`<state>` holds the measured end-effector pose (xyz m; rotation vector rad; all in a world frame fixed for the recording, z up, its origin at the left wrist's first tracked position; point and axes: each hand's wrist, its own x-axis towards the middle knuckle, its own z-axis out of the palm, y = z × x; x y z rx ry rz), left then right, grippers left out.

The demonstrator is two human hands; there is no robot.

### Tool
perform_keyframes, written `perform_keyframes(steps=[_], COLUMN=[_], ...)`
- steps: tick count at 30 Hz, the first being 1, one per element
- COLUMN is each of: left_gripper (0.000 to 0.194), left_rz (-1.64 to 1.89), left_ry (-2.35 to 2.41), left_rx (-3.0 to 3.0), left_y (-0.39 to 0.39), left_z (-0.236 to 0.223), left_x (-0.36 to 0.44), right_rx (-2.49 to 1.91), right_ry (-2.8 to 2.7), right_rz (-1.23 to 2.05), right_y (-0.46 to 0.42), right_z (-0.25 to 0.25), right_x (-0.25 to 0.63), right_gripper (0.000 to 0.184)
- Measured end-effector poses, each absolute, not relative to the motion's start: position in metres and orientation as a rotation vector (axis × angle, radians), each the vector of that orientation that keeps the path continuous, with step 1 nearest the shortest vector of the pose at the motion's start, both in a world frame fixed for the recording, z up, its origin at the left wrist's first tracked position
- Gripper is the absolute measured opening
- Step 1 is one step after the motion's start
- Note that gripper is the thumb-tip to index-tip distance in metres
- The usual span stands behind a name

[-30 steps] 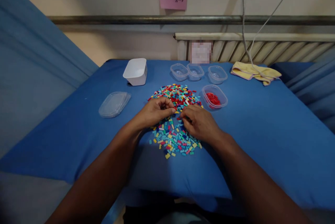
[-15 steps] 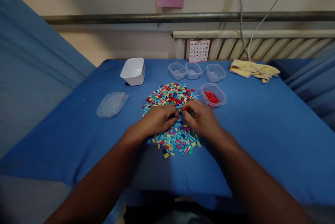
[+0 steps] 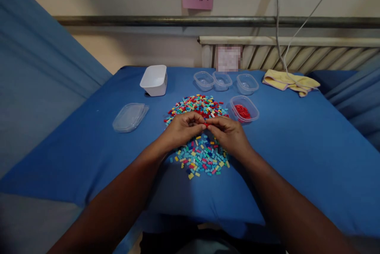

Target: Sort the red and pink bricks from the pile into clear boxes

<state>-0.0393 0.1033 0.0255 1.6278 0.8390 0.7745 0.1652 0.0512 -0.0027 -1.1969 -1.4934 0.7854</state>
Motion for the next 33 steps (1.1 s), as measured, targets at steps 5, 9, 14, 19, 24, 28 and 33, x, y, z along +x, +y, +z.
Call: perform_keyframes(steps=[5,9,14,19,24,28,33], left_gripper=[0.018,0.017,0.018,0.023,0.028,0.027,0.017], left_rz=[0.824,0.878,0.837,0.835,0.89,0.724,0.492], left_ry=[0.808,0.816,0.802,0.872,1.116,1.153,1.055], left_rx=[1.615,1.626,1.642,1.682,1.662,1.797,2.227], left_y=[0.103,0.102,0.099,0.105,0.129,0.137,0.127], left_z=[0.025,0.023,0.025,0.041,0.056,0.051,0.04], left_x=[-0.037,-0.035,-0.035,-0.047,-0.085,-0.103,-0.09], right_rx=[-1.186,-1.143,-1.171,-1.255,-1.483,-1.567,-1.588], right_ry=[-1.189,-1.114,-1.16,-1.251,-1.348,-1.52,-1.672], right_rz=[1.088,1.149,1.077,0.885,0.262,-0.078,-0.167], right_y=[0.05,0.049,0.047,0.044,0.043,0.046,0.051], right_z=[-0.001,0.005,0.011,0.019,0.029,0.031,0.024], right_x=[0.162,0.16,0.156,0.17,0.214,0.241,0.249], right_gripper=[0.031,0.035,0.03,0.022,0.019,0.017,0.02])
